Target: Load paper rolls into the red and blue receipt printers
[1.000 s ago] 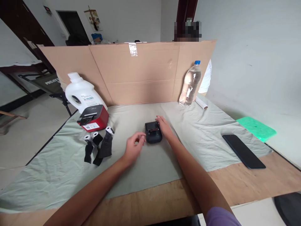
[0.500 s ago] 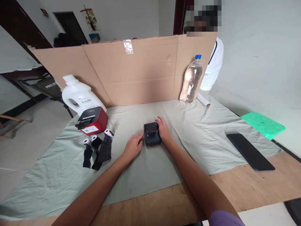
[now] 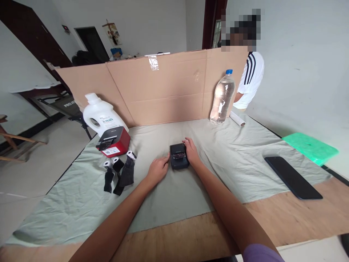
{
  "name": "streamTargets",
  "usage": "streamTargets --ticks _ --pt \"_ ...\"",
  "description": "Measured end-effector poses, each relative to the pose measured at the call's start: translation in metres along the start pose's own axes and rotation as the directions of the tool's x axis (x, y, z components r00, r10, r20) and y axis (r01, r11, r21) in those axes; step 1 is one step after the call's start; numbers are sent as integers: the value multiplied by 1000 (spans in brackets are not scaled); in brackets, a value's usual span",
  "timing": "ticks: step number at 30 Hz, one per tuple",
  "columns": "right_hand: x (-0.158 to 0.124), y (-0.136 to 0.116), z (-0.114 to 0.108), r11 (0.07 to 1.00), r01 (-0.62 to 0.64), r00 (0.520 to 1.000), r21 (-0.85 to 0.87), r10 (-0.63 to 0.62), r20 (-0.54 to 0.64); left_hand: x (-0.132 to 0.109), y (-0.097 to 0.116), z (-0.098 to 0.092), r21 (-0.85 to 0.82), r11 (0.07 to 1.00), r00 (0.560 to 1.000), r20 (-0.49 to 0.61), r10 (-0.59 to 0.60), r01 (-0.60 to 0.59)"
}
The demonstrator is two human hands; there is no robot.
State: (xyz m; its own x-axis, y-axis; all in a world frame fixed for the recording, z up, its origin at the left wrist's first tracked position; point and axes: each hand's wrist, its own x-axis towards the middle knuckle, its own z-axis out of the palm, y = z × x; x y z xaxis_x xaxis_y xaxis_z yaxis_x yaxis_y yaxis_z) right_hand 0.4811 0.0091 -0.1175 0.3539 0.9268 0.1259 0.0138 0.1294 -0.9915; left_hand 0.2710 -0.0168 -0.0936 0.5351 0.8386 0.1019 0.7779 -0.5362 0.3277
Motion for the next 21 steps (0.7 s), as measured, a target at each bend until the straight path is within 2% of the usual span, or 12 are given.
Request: streamTargets --ticks 6,12,15,21 --pt "0 0 -1 1000 11 1000 10 -11 11 3 -12 6 -301 953 1000 -17 23 -27" --pt "-2 -2 -1 1000 20 1000 -11 -20 15 3 -15 11 -490 862 988 -138 72 -131" --pt "-2 -3 -1 1000 23 1000 -2 -23 21 11 -15 10 -560 822 991 -129 33 -101" --pt "-3 -4 1 999 44 998 10 -44 43 42 -13 0 -668 744 989 -112 -96 -4"
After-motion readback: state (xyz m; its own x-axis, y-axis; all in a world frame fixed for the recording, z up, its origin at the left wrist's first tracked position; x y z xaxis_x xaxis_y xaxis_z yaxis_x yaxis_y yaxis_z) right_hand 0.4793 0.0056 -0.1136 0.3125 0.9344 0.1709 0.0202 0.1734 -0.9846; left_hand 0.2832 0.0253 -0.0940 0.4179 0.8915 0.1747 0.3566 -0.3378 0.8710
